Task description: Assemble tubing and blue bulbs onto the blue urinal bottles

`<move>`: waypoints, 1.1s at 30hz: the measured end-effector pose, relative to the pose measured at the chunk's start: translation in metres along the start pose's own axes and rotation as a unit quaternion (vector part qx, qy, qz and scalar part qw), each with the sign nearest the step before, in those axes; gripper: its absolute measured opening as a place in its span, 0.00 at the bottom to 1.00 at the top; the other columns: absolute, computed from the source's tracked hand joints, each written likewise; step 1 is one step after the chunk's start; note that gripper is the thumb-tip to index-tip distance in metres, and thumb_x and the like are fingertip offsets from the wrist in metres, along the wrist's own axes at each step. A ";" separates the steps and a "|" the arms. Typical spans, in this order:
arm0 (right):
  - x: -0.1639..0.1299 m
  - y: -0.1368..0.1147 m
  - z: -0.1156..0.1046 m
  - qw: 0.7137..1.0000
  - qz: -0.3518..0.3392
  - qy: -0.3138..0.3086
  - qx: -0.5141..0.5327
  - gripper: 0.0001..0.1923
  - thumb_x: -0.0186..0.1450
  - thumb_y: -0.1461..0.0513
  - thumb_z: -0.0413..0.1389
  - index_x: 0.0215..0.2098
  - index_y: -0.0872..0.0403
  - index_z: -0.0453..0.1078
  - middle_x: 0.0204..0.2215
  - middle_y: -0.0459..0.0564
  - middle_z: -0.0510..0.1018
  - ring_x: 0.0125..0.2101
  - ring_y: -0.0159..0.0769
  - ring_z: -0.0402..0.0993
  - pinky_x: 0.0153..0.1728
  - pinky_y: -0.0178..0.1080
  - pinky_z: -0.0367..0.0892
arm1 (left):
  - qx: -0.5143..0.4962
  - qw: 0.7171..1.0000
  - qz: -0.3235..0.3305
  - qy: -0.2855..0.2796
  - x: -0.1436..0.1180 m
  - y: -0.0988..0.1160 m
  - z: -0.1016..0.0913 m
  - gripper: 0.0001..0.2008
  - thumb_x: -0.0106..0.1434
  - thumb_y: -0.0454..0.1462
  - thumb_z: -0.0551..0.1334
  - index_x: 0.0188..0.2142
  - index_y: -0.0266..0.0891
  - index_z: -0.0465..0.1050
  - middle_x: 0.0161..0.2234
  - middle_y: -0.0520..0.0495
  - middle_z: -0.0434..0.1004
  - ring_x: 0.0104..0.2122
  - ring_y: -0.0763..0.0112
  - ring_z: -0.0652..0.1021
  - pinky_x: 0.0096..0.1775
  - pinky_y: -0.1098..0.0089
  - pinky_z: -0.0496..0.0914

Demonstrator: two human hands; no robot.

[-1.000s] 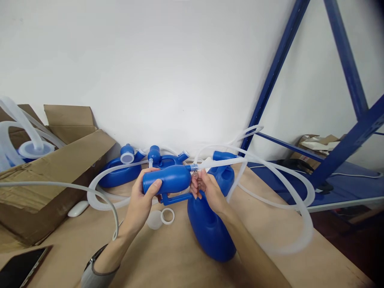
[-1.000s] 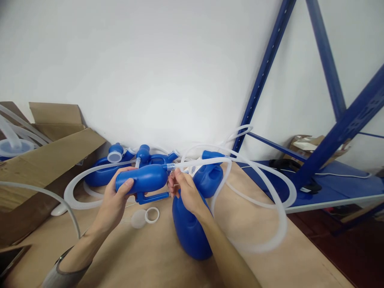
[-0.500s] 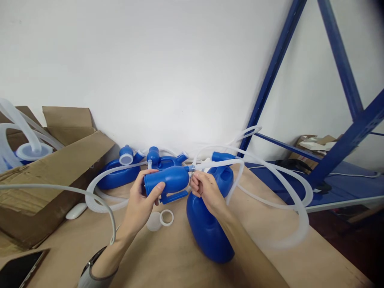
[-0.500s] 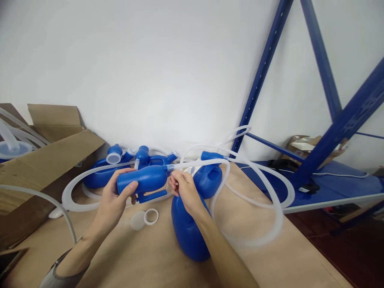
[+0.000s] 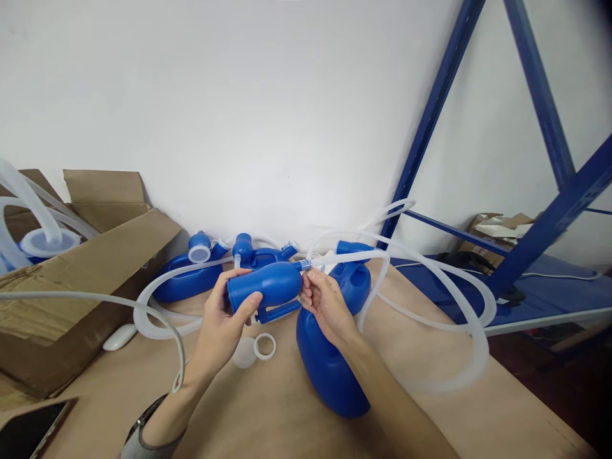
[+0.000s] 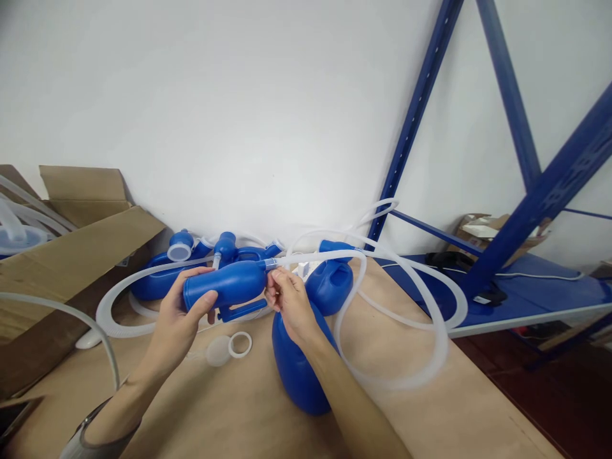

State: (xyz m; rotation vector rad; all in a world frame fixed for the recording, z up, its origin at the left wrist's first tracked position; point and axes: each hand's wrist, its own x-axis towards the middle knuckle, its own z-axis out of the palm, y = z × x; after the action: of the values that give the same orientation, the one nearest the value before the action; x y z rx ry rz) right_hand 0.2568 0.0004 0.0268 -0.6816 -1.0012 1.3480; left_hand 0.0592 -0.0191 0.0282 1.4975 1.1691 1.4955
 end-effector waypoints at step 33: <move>-0.008 -0.042 0.000 0.930 -0.069 0.228 0.280 0.30 0.77 0.59 0.46 0.18 0.51 0.41 0.10 0.34 0.43 0.11 0.26 0.38 0.12 0.29 0.50 | -0.149 0.952 -0.223 -0.149 -0.031 -0.001 0.036 0.23 0.61 0.58 0.64 0.32 0.43 0.61 0.18 0.59 0.64 0.13 0.79 0.63 0.16 0.78 0.54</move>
State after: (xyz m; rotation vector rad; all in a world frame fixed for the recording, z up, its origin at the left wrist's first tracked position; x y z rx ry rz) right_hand 0.2766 -0.0129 0.0621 -0.4422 -0.2585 1.1960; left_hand 0.0968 -0.0440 0.0140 1.1118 0.9667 1.0408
